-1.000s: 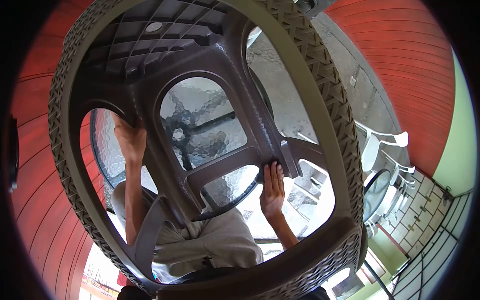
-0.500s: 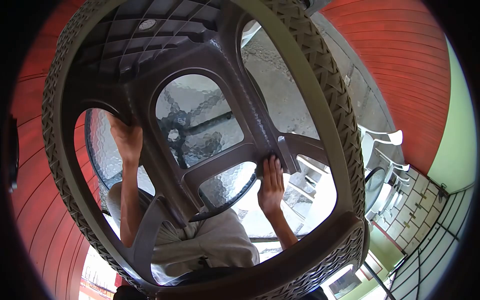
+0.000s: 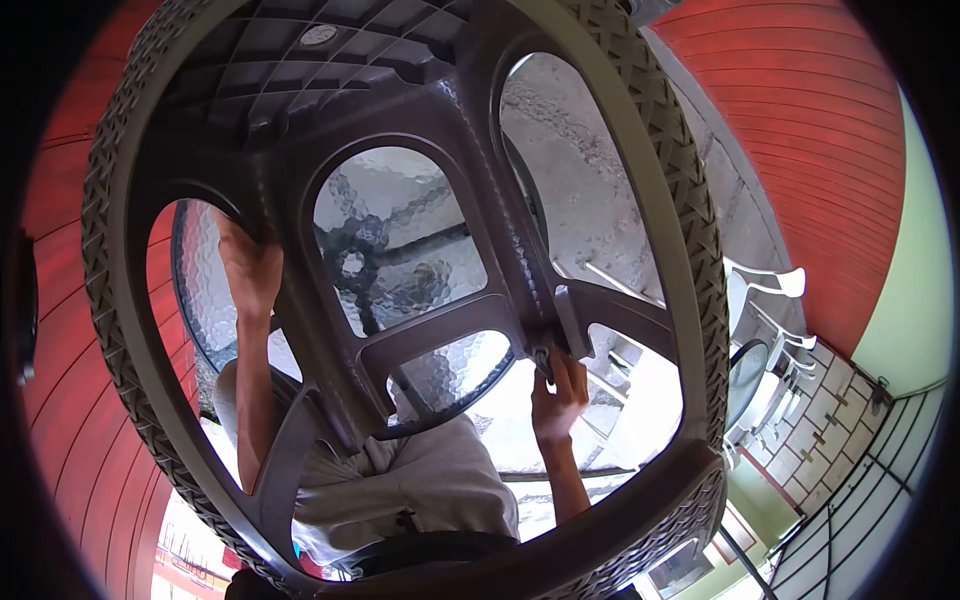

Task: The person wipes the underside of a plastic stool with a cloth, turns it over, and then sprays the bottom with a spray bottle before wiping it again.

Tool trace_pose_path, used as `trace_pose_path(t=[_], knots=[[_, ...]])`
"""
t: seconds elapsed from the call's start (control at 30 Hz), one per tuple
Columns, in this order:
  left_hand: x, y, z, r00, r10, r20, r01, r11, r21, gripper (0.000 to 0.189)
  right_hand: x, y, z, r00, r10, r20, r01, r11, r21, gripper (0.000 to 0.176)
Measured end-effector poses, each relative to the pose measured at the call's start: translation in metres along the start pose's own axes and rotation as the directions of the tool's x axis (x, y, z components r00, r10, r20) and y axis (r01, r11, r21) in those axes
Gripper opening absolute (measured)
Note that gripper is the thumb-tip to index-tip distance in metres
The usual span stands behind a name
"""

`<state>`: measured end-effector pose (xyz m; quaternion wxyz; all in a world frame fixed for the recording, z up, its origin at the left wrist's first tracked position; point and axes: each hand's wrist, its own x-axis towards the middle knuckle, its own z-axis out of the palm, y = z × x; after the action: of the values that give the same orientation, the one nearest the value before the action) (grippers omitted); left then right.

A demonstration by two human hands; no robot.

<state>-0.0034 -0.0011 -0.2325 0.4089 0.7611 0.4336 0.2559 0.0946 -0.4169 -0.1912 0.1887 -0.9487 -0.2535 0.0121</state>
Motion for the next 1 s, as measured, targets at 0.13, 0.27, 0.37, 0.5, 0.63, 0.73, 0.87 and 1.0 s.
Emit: trace_pose_path(t=[0.13,0.27,0.37,0.5,0.63,0.73,0.87,1.0], knots=[[0.002,0.006,-0.007,0.990,-0.131,0.047,0.128,0.990,0.064,0.069,0.042,-0.021,0.038,0.982,-0.167,-0.088,0.167,0.986,-0.008,0.038],[0.001,0.007,-0.010,0.982,-0.178,0.068,0.168,0.978,0.127,0.068,0.112,-0.060,0.068,0.971,-0.231,-0.070,0.226,0.972,-0.070,0.054],[-0.005,-0.004,-0.006,0.995,-0.085,0.053,0.076,0.985,0.154,0.069,0.166,-0.089,0.090,0.956,-0.290,-0.043,0.286,0.955,-0.081,0.051],[-0.010,-0.005,0.000,0.996,-0.074,0.045,0.071,0.995,0.076,0.070,0.217,-0.121,0.112,0.939,-0.342,-0.047,0.337,0.937,-0.093,0.042],[-0.010,-0.003,0.000,0.996,-0.078,0.048,0.076,0.996,0.041,0.071,0.249,-0.141,0.135,0.900,-0.422,-0.110,0.412,0.906,-0.097,0.037],[-0.011,-0.002,-0.001,0.995,-0.087,0.048,0.087,0.996,0.019,0.072,0.256,-0.160,0.159,0.873,-0.448,-0.194,0.447,0.893,-0.047,0.043],[-0.008,-0.003,0.000,0.991,-0.121,0.057,0.123,0.992,-0.019,0.073,0.223,-0.216,0.171,0.872,-0.486,-0.060,0.489,0.861,0.140,0.049],[0.000,-0.002,0.010,0.999,-0.046,0.009,0.046,0.998,-0.048,0.076,0.223,-0.215,0.175,0.856,-0.513,0.062,0.463,0.815,0.348,0.046]])
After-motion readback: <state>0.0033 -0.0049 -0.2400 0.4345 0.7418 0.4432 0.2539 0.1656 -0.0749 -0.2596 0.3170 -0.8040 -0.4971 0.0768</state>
